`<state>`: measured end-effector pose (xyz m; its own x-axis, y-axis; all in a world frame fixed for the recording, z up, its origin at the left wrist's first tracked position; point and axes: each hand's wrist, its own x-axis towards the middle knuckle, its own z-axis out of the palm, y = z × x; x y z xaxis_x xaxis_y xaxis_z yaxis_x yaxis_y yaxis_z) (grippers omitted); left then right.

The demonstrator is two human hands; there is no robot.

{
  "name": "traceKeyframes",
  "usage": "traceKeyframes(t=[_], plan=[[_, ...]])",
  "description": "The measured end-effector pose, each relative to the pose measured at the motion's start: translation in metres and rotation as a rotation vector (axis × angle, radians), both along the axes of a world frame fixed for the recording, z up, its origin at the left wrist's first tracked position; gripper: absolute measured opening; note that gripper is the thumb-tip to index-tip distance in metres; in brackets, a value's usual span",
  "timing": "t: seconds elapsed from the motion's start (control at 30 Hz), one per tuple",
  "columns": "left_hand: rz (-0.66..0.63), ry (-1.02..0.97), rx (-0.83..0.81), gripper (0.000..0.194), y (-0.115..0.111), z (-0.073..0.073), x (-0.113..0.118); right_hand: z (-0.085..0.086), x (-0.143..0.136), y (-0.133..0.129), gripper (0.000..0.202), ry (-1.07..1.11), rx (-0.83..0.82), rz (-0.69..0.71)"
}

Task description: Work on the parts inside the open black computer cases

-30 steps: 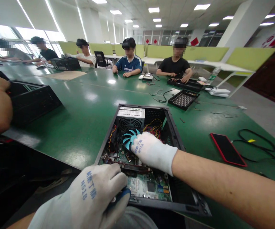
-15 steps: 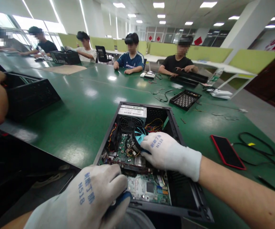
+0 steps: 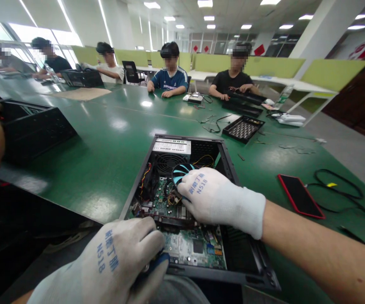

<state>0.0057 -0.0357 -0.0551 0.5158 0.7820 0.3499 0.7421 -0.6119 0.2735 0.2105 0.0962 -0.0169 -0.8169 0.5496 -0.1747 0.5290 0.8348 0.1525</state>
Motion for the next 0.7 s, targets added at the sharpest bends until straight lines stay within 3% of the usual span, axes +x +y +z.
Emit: traceKeyframes(t=[0.27, 0.7], plan=[[-0.012, -0.004, 0.007, 0.01, -0.001, -0.001, -0.001, -0.01, 0.023, 0.034, 0.029, -0.132, 0.135, -0.173], [-0.014, 0.014, -0.031, 0.008, -0.001, 0.005, 0.0, -0.017, 0.003, 0.08, 0.034, -0.136, 0.177, -0.295]])
